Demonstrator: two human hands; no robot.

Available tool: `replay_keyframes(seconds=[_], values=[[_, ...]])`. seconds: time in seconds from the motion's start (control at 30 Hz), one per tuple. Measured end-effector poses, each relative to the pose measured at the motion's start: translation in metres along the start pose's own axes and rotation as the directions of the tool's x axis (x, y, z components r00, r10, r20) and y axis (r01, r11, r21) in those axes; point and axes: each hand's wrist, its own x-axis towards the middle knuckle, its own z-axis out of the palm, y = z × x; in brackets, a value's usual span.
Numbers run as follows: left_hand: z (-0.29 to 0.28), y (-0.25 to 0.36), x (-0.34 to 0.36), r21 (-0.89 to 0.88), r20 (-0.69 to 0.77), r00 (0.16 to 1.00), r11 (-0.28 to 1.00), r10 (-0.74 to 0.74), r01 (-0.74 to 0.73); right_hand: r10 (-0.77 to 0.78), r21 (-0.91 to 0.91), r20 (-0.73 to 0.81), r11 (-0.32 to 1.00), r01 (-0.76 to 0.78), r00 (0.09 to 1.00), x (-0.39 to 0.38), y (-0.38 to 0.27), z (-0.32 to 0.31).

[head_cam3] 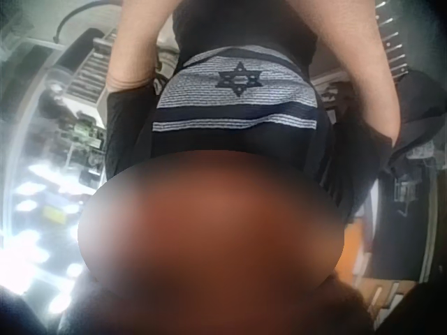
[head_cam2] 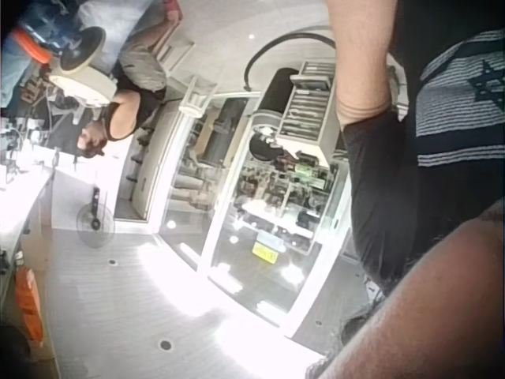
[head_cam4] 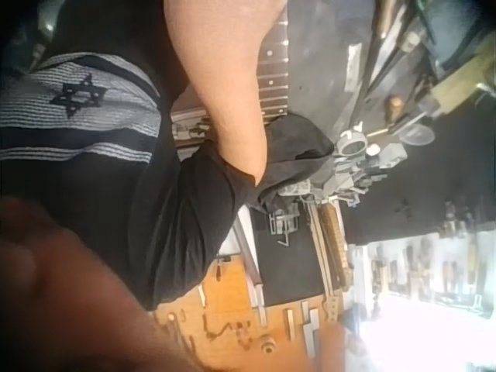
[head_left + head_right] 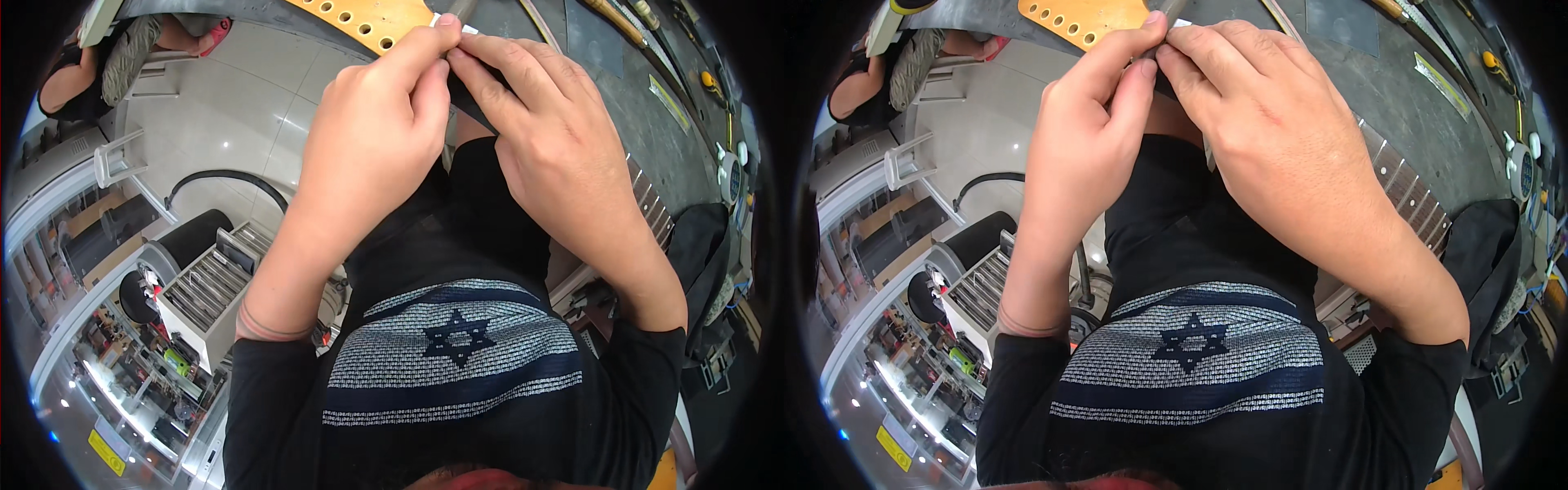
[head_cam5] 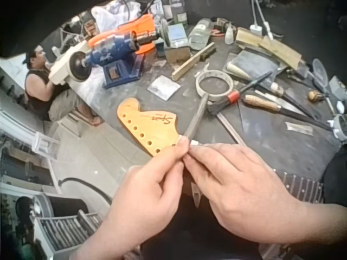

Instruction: The person sands the nut area of a guitar neck using a file, brushes away dust with a brush, and turns the neck over to inspect it.

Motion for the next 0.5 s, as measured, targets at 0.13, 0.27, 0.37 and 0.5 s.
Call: replay_keyframes(seconds=[0.13, 0.27, 0.37, 0.5], values=[[-0.022, 0.015, -0.061, 0.033, 0.008, 0.998, 0.998, -0.055, 0.055, 0.003, -0.014, -0.005, 1.000, -0.003, 1.000, -0.003, 0.002, 0.001], [-0.020, 0.012, -0.055, 0.050, 0.000, 0.998, 0.997, -0.058, 0.058, -0.001, -0.005, 0.000, 1.000, 0.001, 1.000, -0.002, 0.000, 0.001], [-0.005, 0.008, -0.003, 0.086, 0.007, 1.000, 0.996, -0.011, 0.010, -0.007, -0.014, 0.000, 1.000, 0.007, 1.000, 0.000, 0.000, -0.001], [-0.015, 0.009, -0.051, 0.050, -0.014, 1.000, 0.999, -0.013, 0.014, -0.003, -0.018, -0.009, 1.000, 0.002, 1.000, -0.003, 0.003, 0.000]])
